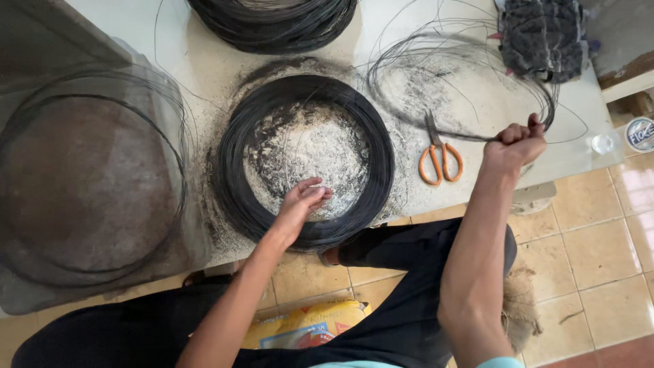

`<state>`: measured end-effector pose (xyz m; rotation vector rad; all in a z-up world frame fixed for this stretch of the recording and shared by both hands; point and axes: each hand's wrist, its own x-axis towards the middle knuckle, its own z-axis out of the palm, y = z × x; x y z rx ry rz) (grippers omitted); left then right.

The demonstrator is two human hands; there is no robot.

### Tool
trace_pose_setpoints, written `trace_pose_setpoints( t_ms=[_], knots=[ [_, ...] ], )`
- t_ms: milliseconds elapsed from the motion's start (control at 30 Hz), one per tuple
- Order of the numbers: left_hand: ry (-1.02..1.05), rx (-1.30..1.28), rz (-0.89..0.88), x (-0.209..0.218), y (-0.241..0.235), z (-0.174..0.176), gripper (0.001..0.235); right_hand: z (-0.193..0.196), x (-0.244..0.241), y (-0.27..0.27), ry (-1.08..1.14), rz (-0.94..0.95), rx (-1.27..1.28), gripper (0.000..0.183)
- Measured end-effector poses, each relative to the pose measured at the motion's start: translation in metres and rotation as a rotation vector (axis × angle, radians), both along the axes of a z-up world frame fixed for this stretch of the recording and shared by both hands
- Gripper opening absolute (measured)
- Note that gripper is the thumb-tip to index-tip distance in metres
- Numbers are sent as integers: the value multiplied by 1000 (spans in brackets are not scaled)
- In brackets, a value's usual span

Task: The person sits on the floor and coils a long black wire into a circular bundle. They use their hands to arrange the wire and occasionally use orange-handled scissors to cut a small piece of wire or tie material to secure the coil.

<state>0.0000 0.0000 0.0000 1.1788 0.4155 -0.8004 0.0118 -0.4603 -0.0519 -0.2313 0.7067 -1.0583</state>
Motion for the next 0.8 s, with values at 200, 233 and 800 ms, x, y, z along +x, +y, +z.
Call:
trace_pose_setpoints(
  t_ms=[200, 233, 800],
  knots=[
    [-161, -85, 37, 12, 3, -9, 27, 20, 7, -1, -28, -102, 120, 27],
    [-158, -87, 39, 18, 3, -9, 27, 19, 8, -2, -25, -101, 118, 27],
    [-427, 252, 53, 52, -7, -6, 20, -37, 21, 12, 168, 197, 132, 32]
  ],
)
